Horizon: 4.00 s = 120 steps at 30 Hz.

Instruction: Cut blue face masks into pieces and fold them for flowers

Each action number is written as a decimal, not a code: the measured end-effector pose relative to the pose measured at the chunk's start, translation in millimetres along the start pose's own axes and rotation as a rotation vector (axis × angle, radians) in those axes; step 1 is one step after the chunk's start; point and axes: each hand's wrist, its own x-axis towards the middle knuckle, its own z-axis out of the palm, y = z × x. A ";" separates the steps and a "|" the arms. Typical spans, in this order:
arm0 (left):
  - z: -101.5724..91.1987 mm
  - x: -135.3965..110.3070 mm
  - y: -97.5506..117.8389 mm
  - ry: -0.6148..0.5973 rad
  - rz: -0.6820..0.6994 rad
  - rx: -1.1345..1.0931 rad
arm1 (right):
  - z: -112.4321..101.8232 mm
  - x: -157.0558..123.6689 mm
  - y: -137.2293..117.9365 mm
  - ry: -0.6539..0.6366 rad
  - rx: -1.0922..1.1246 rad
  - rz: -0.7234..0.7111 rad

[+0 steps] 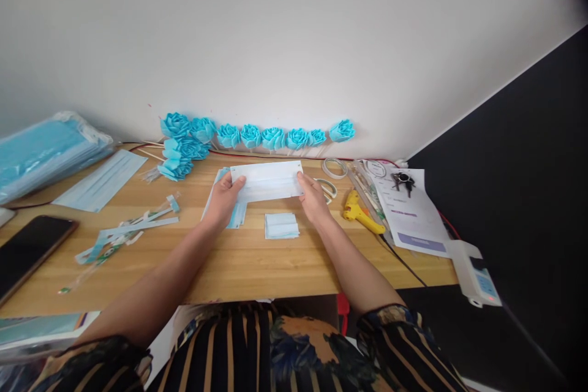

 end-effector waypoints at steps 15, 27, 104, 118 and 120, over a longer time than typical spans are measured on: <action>-1.8 -0.1 3.5 0.011 -0.043 -0.037 | -3.3 1.7 4.3 0.054 -0.086 -0.074; 0.5 1.6 10.5 0.087 -0.009 -0.137 | 0.6 -0.2 -0.3 -0.192 0.111 -0.031; 8.1 -6.5 -3.1 -0.060 -0.111 -0.245 | 8.3 -1.8 9.6 0.053 0.124 -0.022; 10.5 -9.1 4.7 -0.181 -0.160 -0.157 | 3.6 4.2 3.7 0.135 0.154 0.042; 9.1 -7.8 4.6 -0.144 -0.155 -0.167 | 3.8 3.8 4.8 0.136 0.146 0.030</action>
